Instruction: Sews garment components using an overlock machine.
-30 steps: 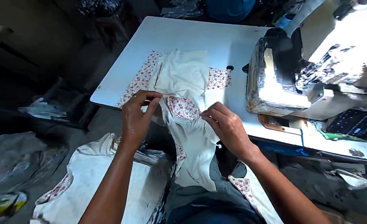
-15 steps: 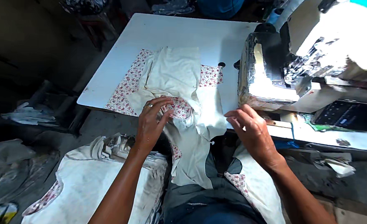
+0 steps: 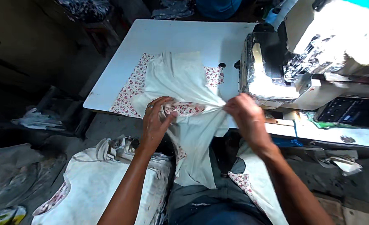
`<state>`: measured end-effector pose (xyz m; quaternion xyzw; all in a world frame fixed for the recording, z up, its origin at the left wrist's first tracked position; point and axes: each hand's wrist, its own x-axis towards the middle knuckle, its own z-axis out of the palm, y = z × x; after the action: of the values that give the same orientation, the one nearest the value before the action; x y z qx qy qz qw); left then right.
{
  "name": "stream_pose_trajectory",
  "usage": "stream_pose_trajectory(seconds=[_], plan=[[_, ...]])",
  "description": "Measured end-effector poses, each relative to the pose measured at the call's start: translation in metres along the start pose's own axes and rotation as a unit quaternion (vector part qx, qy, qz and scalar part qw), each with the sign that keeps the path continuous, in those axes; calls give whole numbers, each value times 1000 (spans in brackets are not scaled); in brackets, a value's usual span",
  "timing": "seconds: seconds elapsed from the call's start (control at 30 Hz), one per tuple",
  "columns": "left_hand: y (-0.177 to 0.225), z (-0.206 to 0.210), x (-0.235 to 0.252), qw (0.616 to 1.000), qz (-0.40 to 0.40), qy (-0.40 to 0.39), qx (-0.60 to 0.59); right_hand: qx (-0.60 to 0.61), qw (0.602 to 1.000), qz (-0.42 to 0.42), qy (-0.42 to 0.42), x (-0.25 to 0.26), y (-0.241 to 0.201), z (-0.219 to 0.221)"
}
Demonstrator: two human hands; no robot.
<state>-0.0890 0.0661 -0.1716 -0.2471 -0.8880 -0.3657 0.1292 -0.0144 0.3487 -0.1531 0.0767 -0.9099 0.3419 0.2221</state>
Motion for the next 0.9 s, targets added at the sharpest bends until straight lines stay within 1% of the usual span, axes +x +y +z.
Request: stream_pose_trajectory(seconds=[0.1, 0.17, 0.3, 0.43, 0.53, 0.6, 0.7, 0.77, 0.83, 0.87, 0.9], plan=[[-4, 12, -4, 999, 9, -30, -6, -80, 995, 13, 54, -28, 18, -57], [-7, 21, -6, 998, 40, -48, -8, -117, 992, 16, 55, -46, 30, -74], [-5, 25, -6, 996, 68, -58, -19, -102, 995, 15, 10, -68, 44, -67], [-5, 22, -13, 996, 83, -23, -16, -82, 996, 1, 29, -69, 41, -52], [-9, 22, -17, 996, 87, -7, 11, -74, 996, -20, 39, -63, 39, -43], [-8, 20, -19, 996, 81, 6, 25, -45, 998, -33, 42, -61, 36, -41], [11, -3, -15, 998, 51, 29, -7, 39, 998, -25, 42, -63, 28, -45], [36, -33, -13, 994, 7, 34, -106, 53, 998, -11, 35, -64, 20, -55], [66, -58, -11, 981, -36, 35, -185, -7, 999, -16, 33, -60, 11, -72], [78, -65, -11, 982, -36, 26, -184, -48, 998, -20, 42, -57, 5, -83], [86, -70, -11, 988, -20, 11, -153, -85, 995, -19, 55, -54, -1, -95]])
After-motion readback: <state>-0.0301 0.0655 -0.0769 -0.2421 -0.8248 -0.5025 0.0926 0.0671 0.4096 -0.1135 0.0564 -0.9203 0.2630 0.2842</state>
